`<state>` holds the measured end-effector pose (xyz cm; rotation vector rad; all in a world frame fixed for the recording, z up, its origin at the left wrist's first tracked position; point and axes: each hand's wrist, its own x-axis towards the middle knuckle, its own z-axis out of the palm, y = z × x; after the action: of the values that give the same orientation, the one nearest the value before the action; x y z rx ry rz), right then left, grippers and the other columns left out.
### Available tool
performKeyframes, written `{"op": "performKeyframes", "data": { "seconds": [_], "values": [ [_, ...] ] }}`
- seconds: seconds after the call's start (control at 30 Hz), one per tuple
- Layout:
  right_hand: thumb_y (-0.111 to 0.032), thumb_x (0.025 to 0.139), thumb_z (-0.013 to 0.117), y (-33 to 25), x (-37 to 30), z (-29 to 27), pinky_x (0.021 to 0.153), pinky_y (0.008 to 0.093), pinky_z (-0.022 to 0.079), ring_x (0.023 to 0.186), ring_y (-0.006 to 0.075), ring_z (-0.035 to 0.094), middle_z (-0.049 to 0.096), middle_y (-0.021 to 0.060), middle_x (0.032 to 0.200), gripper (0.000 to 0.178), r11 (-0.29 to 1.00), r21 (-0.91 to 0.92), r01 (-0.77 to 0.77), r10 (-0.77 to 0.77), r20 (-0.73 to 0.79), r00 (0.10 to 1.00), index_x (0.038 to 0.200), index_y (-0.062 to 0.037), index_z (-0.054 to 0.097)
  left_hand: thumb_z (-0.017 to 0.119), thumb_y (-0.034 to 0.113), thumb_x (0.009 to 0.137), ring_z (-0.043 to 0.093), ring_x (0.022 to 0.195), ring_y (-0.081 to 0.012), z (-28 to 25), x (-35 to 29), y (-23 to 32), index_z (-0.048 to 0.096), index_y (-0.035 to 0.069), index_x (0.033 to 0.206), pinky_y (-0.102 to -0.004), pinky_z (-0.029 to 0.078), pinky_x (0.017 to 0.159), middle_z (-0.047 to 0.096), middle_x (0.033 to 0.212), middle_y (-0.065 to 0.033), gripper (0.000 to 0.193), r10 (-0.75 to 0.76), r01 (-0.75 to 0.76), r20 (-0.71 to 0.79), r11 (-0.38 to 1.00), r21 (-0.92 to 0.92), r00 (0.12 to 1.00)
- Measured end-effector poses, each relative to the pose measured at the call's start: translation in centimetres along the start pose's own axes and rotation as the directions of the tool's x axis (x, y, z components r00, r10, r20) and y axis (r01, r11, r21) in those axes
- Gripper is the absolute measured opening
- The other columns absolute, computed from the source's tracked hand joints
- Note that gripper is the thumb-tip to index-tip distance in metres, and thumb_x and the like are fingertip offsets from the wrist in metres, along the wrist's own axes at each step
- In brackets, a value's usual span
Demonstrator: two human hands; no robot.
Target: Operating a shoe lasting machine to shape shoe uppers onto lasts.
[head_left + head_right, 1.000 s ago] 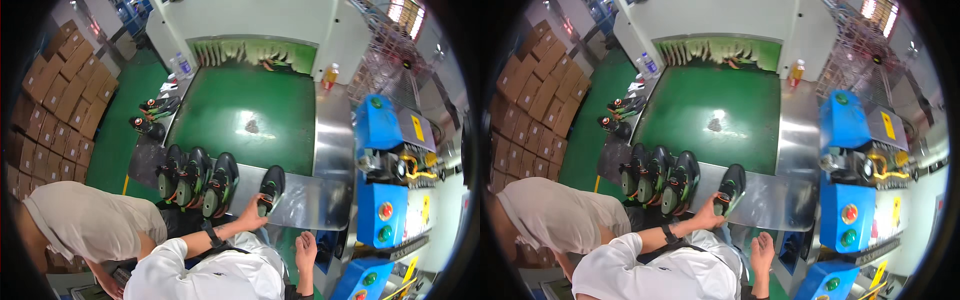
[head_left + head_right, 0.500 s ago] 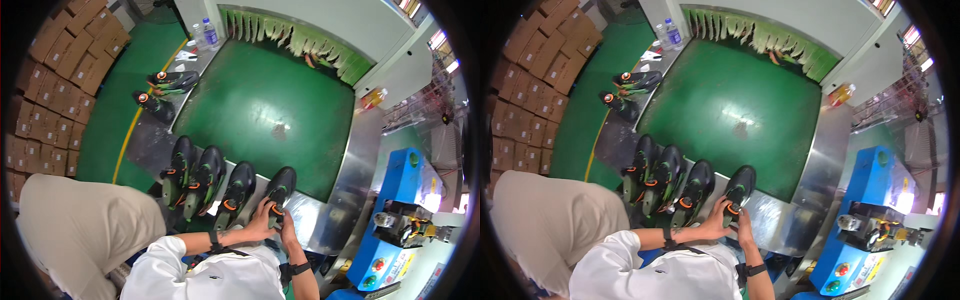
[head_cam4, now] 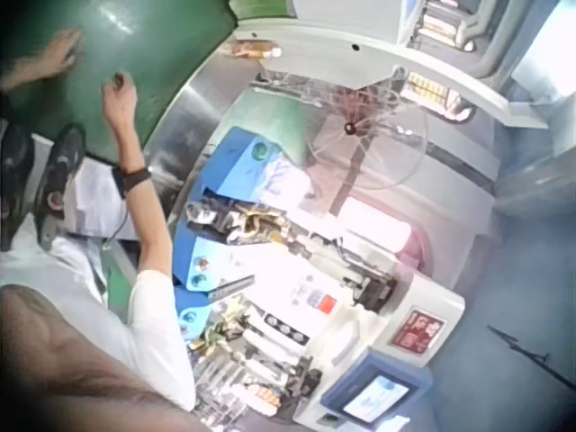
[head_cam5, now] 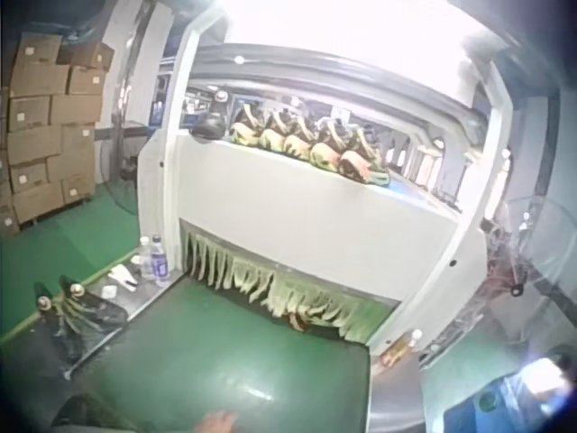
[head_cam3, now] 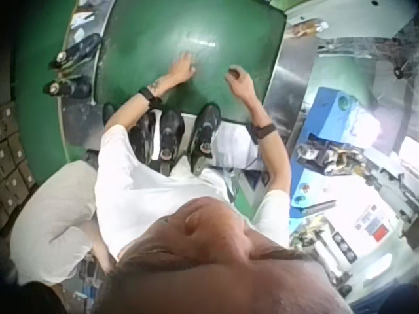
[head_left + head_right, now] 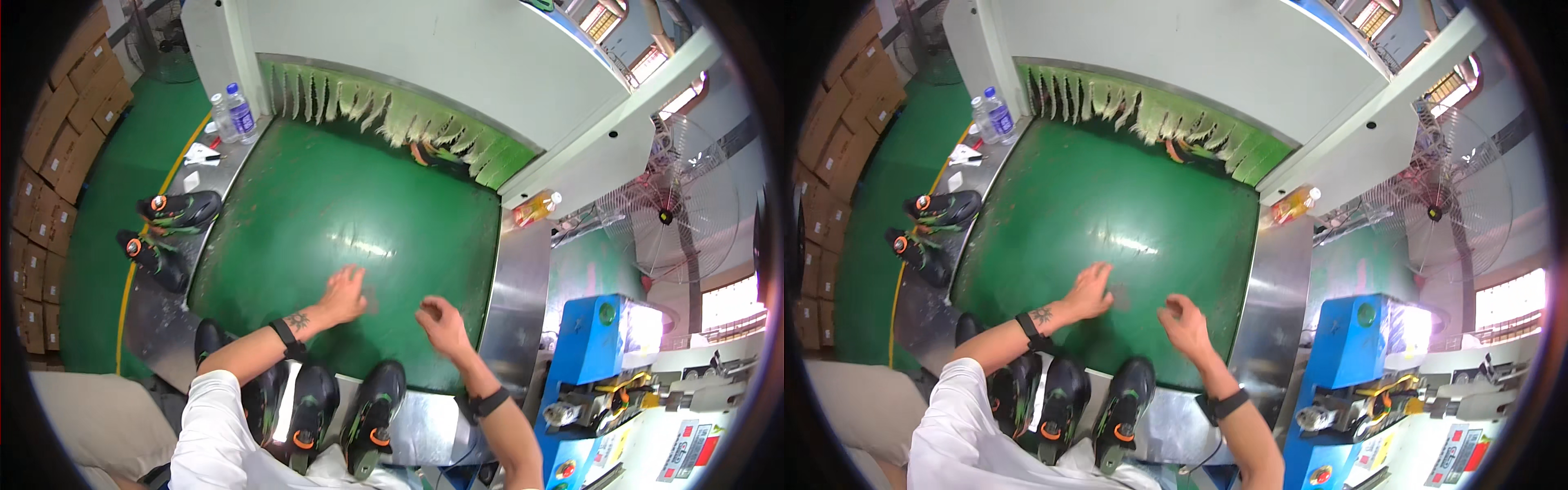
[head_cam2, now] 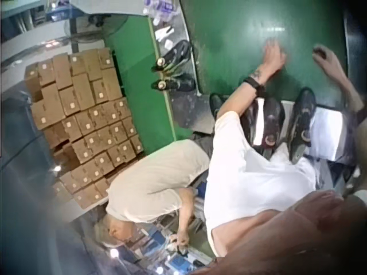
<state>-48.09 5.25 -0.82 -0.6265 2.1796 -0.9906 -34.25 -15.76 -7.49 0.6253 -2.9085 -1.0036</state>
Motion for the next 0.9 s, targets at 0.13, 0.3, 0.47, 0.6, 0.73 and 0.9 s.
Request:
{"op": "performKeyframes", "data": {
  "seconds": [0.13,0.3,0.47,0.6,0.73,0.9],
  "values": [
    [-0.026,0.078,0.062,-5.0,13.8,-4.1,0.091,0.0412,0.049,0.102,0.0391,0.061,0.063,0.0259,0.107,0.047,0.91,-0.318,0.267,-0.277,0.013,0.961,0.112,0.006,0.056,0.058,0.023,0.084,0.031,0.132,-0.0428,0.0,4.5,-7.2,0.038,-0.004,0.132,-0.0522,0.028,0.107,0.034,0.139,-0.0275,0.059,0.198,-0.17,-0.096,0.954,0.245,0.975],
    [-0.027,0.076,0.068,-9.7,31.1,-8.5,0.095,0.0459,0.045,0.115,0.0422,0.052,0.053,0.0296,0.121,0.061,0.414,-0.841,0.349,-0.504,0.108,0.857,0.126,0.0024,0.049,0.06,0.028,0.082,0.037,0.131,-0.036,1.9,5.8,-11.4,0.047,0.002,0.129,-0.0493,0.03,0.107,0.036,0.142,-0.0207,0.055,0.294,-0.265,-0.136,0.944,0.199,0.946],
    [-0.041,0.074,0.074,-8.6,45.4,-12.4,0.09,0.0439,0.047,0.105,0.0381,0.058,0.058,0.0213,0.118,0.068,0.217,-0.914,0.344,-0.712,0.093,0.696,0.123,-0.0001,0.051,0.063,0.023,0.077,0.043,0.127,-0.035,3.0,6.2,-12.4,0.048,0.005,0.128,-0.052,0.034,0.103,0.042,0.14,-0.0174,0.056,0.221,-0.21,-0.117,0.973,0.098,0.968],
    [-0.039,0.068,0.079,-9.3,46.5,-12.9,0.089,0.0441,0.047,0.104,0.0383,0.058,0.06,0.021,0.114,0.066,0.069,-0.949,0.306,-0.407,0.254,0.878,0.117,-0.0014,0.056,0.063,0.023,0.078,0.044,0.126,-0.0331,2.8,6.2,-12.4,0.05,0.005,0.126,-0.0495,0.034,0.104,0.043,0.139,-0.0161,0.053,0.228,-0.218,-0.146,0.973,0.081,0.963],
    [-0.026,0.069,0.075,-8.0,37.9,-12.1,0.069,0.0452,0.051,0.077,0.0345,0.062,0.063,0.0157,0.09,0.047,-0.031,-0.938,0.346,-0.37,0.332,0.868,0.107,-0.0085,0.054,0.062,0.023,0.079,0.044,0.127,-0.0316,2.6,5.7,-12.3,0.051,0.004,0.126,-0.0474,0.033,0.105,0.043,0.14,-0.016,0.051,0.266,-0.251,-0.187,0.963,0.099,0.946],
    [-0.024,0.071,0.077,-3.9,15.6,-12.1,0.067,0.0436,0.052,0.078,0.0364,0.065,0.066,0.0157,0.091,0.054,0.607,-0.749,0.266,-0.414,-0.013,0.91,0.114,-0.0048,0.052,0.061,0.023,0.079,0.044,0.127,-0.0345,1.8,4.8,-10.2,0.052,0.003,0.124,-0.0482,0.033,0.105,0.044,0.138,-0.0177,0.049,0.287,-0.256,-0.272,0.956,0.147,0.918]
  ]
}}
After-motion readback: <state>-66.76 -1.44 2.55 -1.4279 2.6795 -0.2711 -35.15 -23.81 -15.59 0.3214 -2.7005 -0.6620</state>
